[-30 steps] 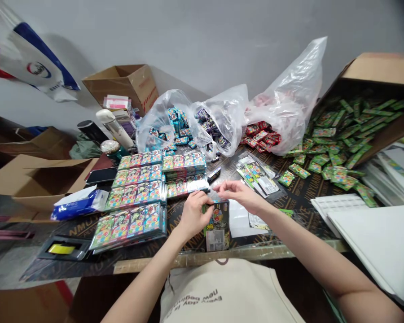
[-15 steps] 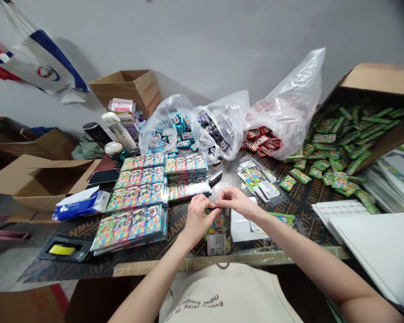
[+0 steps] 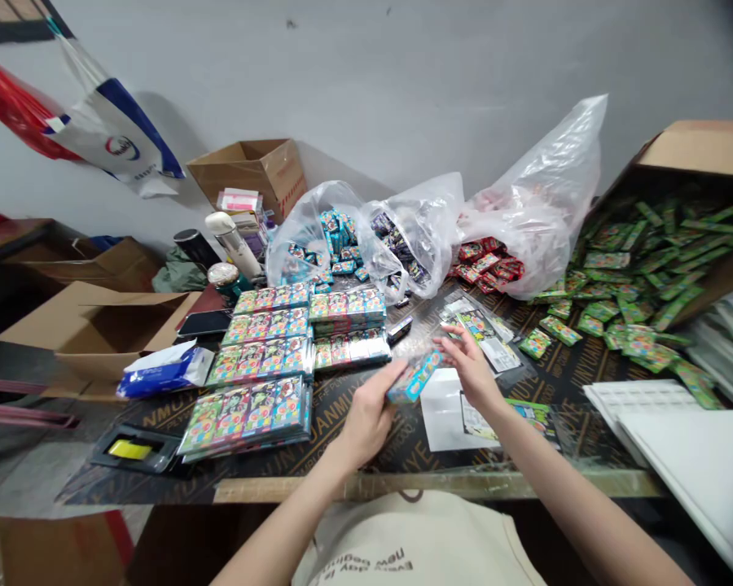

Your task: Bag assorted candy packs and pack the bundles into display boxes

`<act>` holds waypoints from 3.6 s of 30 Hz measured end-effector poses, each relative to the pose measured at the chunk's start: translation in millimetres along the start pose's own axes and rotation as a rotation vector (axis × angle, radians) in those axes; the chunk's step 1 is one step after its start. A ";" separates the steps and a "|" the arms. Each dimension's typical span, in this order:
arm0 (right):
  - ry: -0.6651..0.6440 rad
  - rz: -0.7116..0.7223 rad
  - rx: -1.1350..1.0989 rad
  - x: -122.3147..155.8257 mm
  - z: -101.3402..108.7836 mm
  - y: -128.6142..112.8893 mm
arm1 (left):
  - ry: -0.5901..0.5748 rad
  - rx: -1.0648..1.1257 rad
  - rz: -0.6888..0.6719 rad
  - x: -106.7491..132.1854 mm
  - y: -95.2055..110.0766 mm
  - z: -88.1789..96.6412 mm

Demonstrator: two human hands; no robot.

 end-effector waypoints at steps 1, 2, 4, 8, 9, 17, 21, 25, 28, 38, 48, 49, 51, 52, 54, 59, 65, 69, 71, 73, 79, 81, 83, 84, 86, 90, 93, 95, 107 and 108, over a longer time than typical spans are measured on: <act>0.014 0.039 0.131 -6.2 9.4 2.5 | 0.027 -0.159 -0.031 -8.2 2.3 6.4; 0.028 0.070 0.303 -12.2 19.0 5.6 | 0.055 -0.313 -0.026 -16.6 -0.6 10.4; 0.098 0.075 0.723 -22.7 42.4 14.8 | 0.096 -0.569 0.076 -31.5 -20.1 11.3; 0.268 -0.226 1.398 -29.8 101.5 45.7 | 0.102 -0.826 0.269 -43.8 -71.3 -2.0; 0.255 -0.297 1.470 -28.7 111.6 53.9 | 0.098 -0.851 0.277 -44.4 -79.9 -4.8; 0.084 -0.325 1.598 -11.1 110.8 70.8 | 0.098 -0.793 0.346 -49.3 -86.3 2.4; 0.038 -0.305 1.609 -15.8 118.9 46.8 | 0.073 -0.500 0.263 -41.1 -60.4 -1.9; 0.101 -0.176 1.582 -9.5 99.3 -3.7 | 0.093 0.084 0.192 -30.2 -38.0 -7.7; 0.081 0.172 1.349 23.1 26.4 -42.8 | 0.189 0.581 0.176 -31.5 -29.0 -13.7; -0.100 0.490 0.566 56.0 -64.2 -85.6 | 0.078 1.331 0.413 -4.1 -27.3 -30.8; -0.467 0.432 0.647 30.6 -66.1 -80.7 | -0.180 1.171 0.314 6.0 -11.6 -25.5; -0.523 0.430 0.677 31.8 -67.6 -77.9 | -0.187 1.142 0.305 6.1 -11.4 -23.3; -0.581 0.396 0.723 32.6 -67.3 -71.3 | -0.175 1.096 0.302 6.9 -12.8 -20.1; -0.587 0.370 0.732 32.2 -66.2 -67.7 | -0.164 1.088 0.311 7.6 -13.7 -19.8; -0.583 0.318 0.716 30.6 -64.5 -60.6 | -0.162 1.101 0.333 9.0 -13.9 -21.5; -0.306 0.281 0.474 20.7 -50.5 -51.4 | -0.090 1.167 0.401 9.4 -15.2 -15.9; -0.367 0.034 -0.049 22.2 -66.0 -11.3 | 0.025 1.112 0.483 12.2 -28.8 -2.6; -0.064 0.168 0.059 27.9 -50.7 -24.9 | 0.020 1.059 0.423 13.0 -30.8 1.2; 0.060 0.318 0.186 32.8 -41.3 -47.0 | -0.049 1.050 0.414 13.2 -29.0 -1.2; -0.075 0.399 0.281 33.1 -48.6 -64.4 | -0.133 1.050 0.419 13.8 -25.5 -6.2; -0.705 0.330 0.545 34.8 -82.6 -70.7 | -0.170 1.059 0.433 17.8 -15.8 -11.8; -0.879 0.292 0.522 37.7 -86.3 -66.5 | -0.212 1.074 0.404 18.1 -10.7 -12.2; -0.980 0.262 0.448 39.3 -86.0 -62.8 | -0.251 1.066 0.385 18.0 -7.4 -12.1; -0.994 0.254 0.413 39.0 -85.1 -61.0 | -0.262 1.050 0.387 17.8 -6.9 -12.0; -0.941 0.240 0.362 35.7 -82.4 -56.5 | -0.254 1.014 0.409 17.0 -8.7 -11.4; -0.596 0.261 0.338 26.6 -74.2 -50.2 | -0.152 0.980 0.410 12.3 -15.2 -6.6; -0.332 0.332 0.370 26.3 -68.1 -51.8 | -0.070 0.980 0.442 11.3 -22.8 -3.1; -0.124 0.361 0.344 26.6 -58.6 -52.2 | -0.037 1.005 0.462 11.9 -26.7 -1.3; -0.385 0.010 -0.093 20.6 -90.1 -12.1 | 0.137 0.436 0.354 7.7 -29.3 19.4; -0.396 -0.010 -0.136 21.1 -90.6 -12.1 | 0.151 0.445 0.358 6.5 -31.0 21.8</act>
Point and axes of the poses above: each hand's wrist, its own x-axis away from the middle knuckle, its own z-axis out of the back of the hand, y = z × x, the point moved 7 cm from there along -x, towards the middle knuckle, and after that the axes turned 9 degrees about -y, right-handed, at the moved point
